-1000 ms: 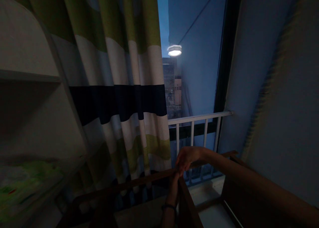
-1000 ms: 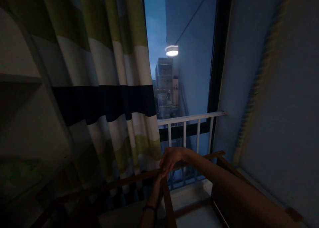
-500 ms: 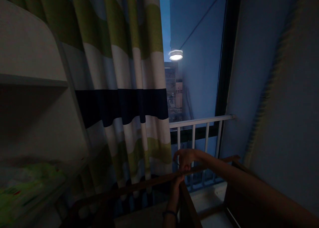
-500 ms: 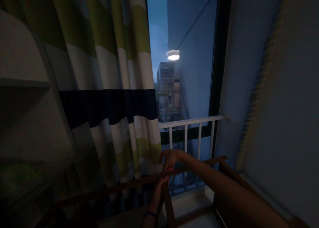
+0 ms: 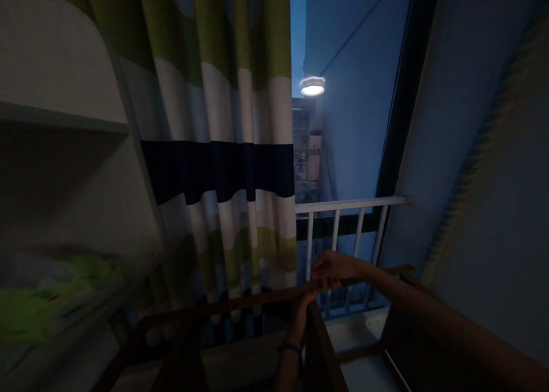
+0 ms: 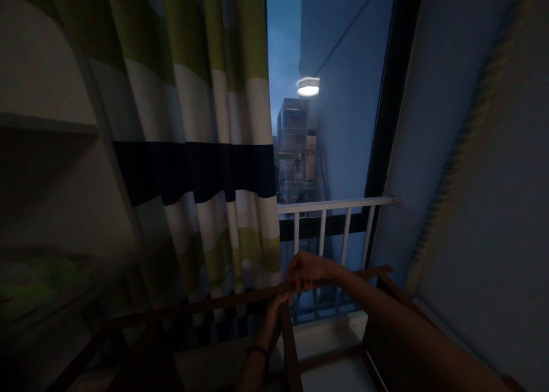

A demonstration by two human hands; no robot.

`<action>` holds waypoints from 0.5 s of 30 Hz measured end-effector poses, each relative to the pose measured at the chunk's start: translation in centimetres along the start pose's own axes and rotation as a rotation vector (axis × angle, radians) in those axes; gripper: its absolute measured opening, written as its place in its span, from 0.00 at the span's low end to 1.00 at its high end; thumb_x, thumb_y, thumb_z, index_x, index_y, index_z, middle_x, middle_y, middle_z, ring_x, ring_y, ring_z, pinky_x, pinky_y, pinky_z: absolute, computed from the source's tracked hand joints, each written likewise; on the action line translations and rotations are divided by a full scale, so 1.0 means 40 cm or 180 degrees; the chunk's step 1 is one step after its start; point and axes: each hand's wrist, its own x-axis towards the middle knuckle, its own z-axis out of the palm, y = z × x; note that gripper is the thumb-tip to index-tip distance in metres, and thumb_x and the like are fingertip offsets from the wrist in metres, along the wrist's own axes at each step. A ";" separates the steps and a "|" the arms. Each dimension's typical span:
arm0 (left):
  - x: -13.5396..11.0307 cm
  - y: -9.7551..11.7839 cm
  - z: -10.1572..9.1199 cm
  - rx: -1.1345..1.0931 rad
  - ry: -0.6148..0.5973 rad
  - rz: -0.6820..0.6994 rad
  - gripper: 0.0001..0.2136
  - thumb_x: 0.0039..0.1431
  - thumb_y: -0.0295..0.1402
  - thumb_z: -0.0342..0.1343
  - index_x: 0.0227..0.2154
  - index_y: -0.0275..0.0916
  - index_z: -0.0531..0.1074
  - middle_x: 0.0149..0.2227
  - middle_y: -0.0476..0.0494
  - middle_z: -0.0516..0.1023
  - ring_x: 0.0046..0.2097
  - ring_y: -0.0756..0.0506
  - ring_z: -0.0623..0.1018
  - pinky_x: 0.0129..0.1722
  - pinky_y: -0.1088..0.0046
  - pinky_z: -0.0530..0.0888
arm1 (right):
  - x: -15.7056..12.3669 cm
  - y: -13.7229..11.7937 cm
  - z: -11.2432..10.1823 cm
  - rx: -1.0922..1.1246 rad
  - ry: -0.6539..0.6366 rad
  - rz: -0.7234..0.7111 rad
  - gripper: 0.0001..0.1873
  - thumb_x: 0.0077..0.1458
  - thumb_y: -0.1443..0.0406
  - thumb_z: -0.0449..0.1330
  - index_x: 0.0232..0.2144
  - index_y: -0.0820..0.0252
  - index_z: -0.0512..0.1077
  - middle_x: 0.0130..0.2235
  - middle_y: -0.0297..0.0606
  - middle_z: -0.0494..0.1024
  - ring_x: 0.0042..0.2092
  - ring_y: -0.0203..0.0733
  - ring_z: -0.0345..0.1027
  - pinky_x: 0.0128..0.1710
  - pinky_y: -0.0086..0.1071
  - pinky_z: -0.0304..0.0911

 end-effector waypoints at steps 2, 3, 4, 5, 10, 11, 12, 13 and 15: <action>0.000 0.002 0.000 0.0041 -0.0001 -0.0017 0.12 0.29 0.39 0.61 0.18 0.36 0.73 0.20 0.50 0.70 0.26 0.49 0.66 0.31 0.73 0.63 | -0.020 -0.002 -0.006 -0.0179 0.0012 -0.0062 0.11 0.56 0.68 0.52 0.32 0.69 0.72 0.17 0.29 0.68 0.16 0.29 0.57 0.16 0.21 0.54; 0.000 0.003 0.001 0.0057 -0.0002 -0.0018 0.11 0.29 0.39 0.61 0.17 0.36 0.72 0.19 0.51 0.69 0.26 0.50 0.65 0.30 0.73 0.63 | -0.026 -0.007 -0.009 -0.0291 0.0011 -0.0101 0.10 0.55 0.68 0.53 0.31 0.69 0.73 0.16 0.28 0.67 0.16 0.29 0.57 0.18 0.21 0.53; 0.001 0.004 0.002 0.0072 -0.0003 -0.0015 0.11 0.28 0.39 0.61 0.16 0.37 0.71 0.18 0.51 0.68 0.25 0.50 0.65 0.30 0.74 0.62 | -0.028 -0.013 -0.011 -0.0408 -0.0010 -0.0139 0.08 0.53 0.69 0.55 0.29 0.68 0.74 0.15 0.27 0.66 0.17 0.29 0.57 0.19 0.21 0.53; 0.002 0.005 0.002 0.0089 -0.0007 -0.0010 0.11 0.28 0.39 0.60 0.16 0.37 0.71 0.18 0.51 0.68 0.25 0.50 0.64 0.29 0.74 0.62 | -0.027 -0.021 -0.012 -0.0520 -0.0055 -0.0168 0.07 0.51 0.70 0.56 0.26 0.68 0.74 0.14 0.27 0.65 0.18 0.29 0.58 0.21 0.22 0.53; 0.008 0.000 0.000 0.0189 -0.0091 0.0053 0.11 0.31 0.40 0.58 0.16 0.36 0.72 0.20 0.49 0.69 0.26 0.49 0.64 0.31 0.73 0.62 | 0.012 -0.075 -0.001 -0.0772 -0.0549 -0.0102 0.10 0.50 0.72 0.57 0.20 0.68 0.74 0.12 0.26 0.64 0.17 0.30 0.58 0.21 0.23 0.53; 0.012 -0.003 -0.002 0.0200 -0.0088 0.0063 0.11 0.31 0.40 0.58 0.15 0.37 0.72 0.20 0.49 0.69 0.27 0.49 0.64 0.31 0.73 0.62 | 0.019 -0.086 0.001 -0.0772 -0.0621 -0.0084 0.11 0.52 0.72 0.56 0.20 0.68 0.74 0.12 0.26 0.64 0.17 0.29 0.58 0.21 0.23 0.53; 0.016 -0.006 -0.004 0.0205 -0.0075 0.0066 0.11 0.31 0.40 0.58 0.15 0.37 0.72 0.20 0.49 0.69 0.27 0.49 0.65 0.32 0.72 0.62 | 0.024 -0.094 0.002 -0.0764 -0.0670 -0.0066 0.13 0.53 0.71 0.55 0.20 0.69 0.74 0.12 0.26 0.63 0.17 0.29 0.57 0.21 0.22 0.52; 0.020 -0.009 -0.007 0.0207 -0.0054 0.0060 0.10 0.30 0.40 0.58 0.15 0.37 0.72 0.20 0.49 0.69 0.27 0.48 0.65 0.32 0.72 0.62 | 0.027 -0.101 0.002 -0.0750 -0.0704 -0.0045 0.15 0.55 0.71 0.54 0.21 0.69 0.75 0.11 0.26 0.63 0.16 0.28 0.56 0.21 0.22 0.52; 0.027 -0.014 -0.012 0.0215 -0.0007 0.0028 0.09 0.29 0.39 0.58 0.13 0.37 0.71 0.19 0.49 0.69 0.27 0.48 0.65 0.33 0.71 0.62 | 0.030 -0.106 -0.002 -0.0697 -0.0735 0.0006 0.18 0.59 0.68 0.50 0.23 0.70 0.76 0.10 0.26 0.60 0.16 0.28 0.53 0.19 0.22 0.50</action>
